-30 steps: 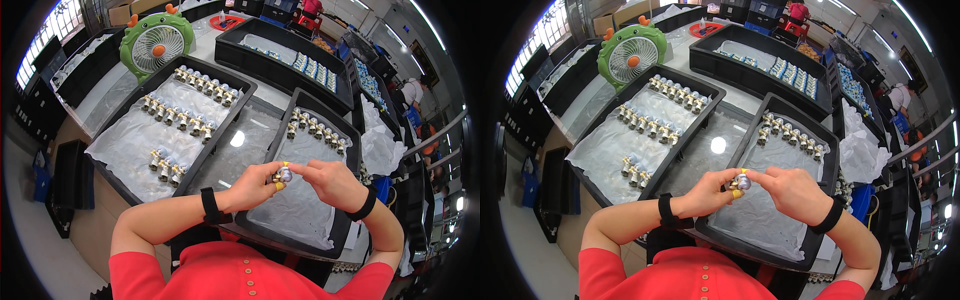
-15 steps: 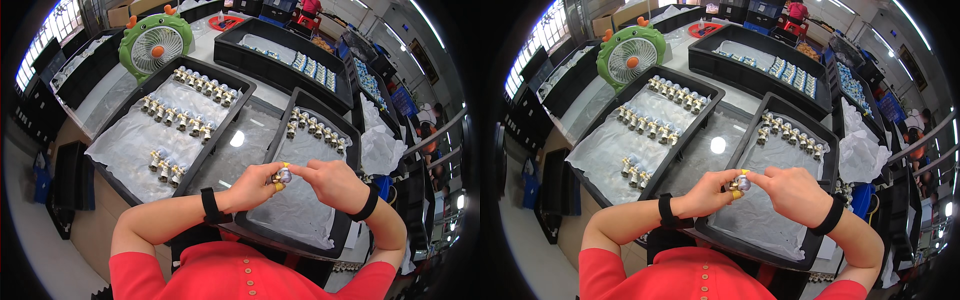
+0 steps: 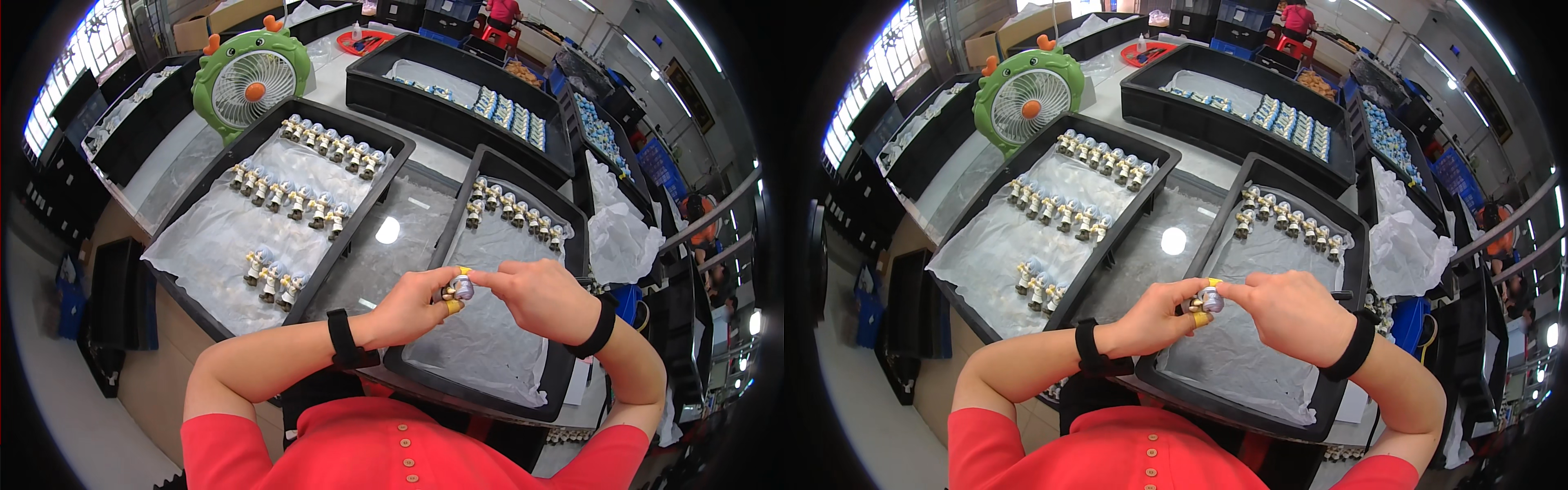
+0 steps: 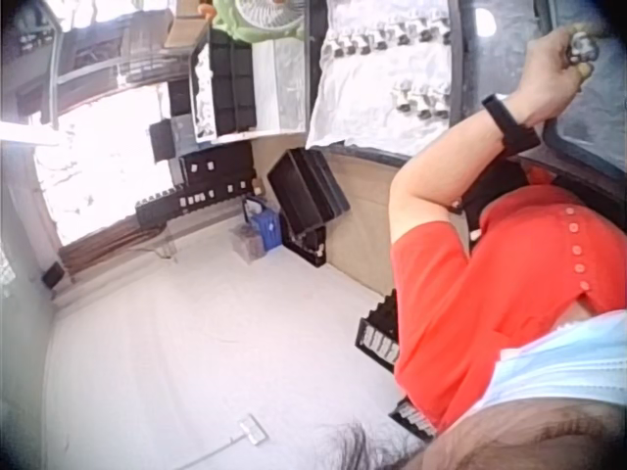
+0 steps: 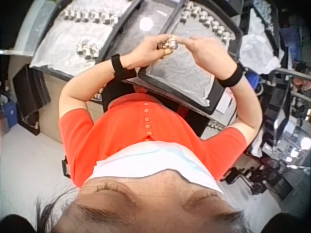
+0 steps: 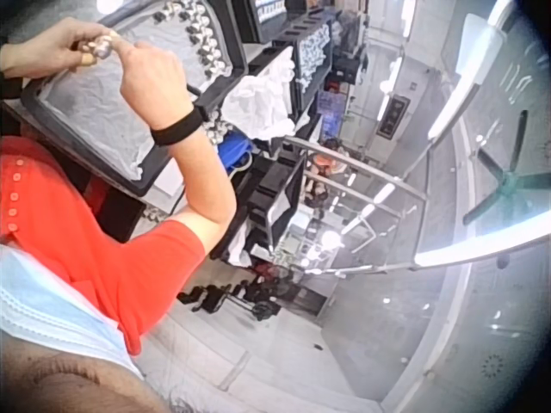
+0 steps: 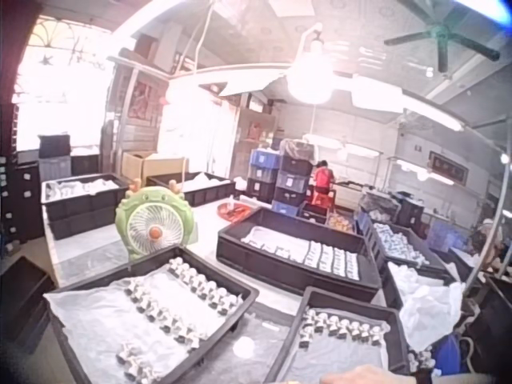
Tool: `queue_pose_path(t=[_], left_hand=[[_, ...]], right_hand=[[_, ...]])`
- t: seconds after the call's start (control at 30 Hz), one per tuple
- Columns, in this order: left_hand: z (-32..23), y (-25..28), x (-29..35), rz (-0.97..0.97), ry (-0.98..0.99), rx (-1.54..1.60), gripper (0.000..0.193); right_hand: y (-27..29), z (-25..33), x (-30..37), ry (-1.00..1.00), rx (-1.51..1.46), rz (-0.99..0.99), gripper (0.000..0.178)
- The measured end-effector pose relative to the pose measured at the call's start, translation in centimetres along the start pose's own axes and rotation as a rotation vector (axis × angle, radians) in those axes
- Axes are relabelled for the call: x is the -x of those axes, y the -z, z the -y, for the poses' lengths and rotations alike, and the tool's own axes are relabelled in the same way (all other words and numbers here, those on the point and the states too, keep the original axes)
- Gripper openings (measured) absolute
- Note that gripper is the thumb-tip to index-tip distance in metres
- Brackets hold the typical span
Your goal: The person assembles small, wrapped figurines at a workstation. They pick up individual units from a tray, use a small metal tool to adjust or secure a component on the figurine, and then place the finished item into a separate tray. The process is repeated for multiple units throughout the clip.
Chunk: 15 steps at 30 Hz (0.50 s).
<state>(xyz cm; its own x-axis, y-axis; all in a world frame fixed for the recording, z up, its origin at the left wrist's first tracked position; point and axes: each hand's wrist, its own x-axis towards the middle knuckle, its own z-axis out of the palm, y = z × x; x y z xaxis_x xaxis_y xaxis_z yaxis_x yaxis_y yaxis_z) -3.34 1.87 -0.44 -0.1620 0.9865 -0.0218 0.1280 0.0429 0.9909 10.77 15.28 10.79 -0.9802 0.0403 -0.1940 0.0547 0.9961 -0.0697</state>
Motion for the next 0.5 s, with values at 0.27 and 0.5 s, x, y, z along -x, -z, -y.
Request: queue_pose_path(t=[0.27, 0.5], left_hand=[[0.22, -0.25, -0.02, -0.021, -0.018, 0.093, 0.029], [0.02, 0.59, -0.51, 0.131, 0.073, 0.173, 0.043]], right_hand=[[-0.09, -0.12, -0.05, 0.002, -0.049, -0.006, 0.041], [0.13, -0.62, 0.11, 0.022, -0.162, -0.063, 0.039]])
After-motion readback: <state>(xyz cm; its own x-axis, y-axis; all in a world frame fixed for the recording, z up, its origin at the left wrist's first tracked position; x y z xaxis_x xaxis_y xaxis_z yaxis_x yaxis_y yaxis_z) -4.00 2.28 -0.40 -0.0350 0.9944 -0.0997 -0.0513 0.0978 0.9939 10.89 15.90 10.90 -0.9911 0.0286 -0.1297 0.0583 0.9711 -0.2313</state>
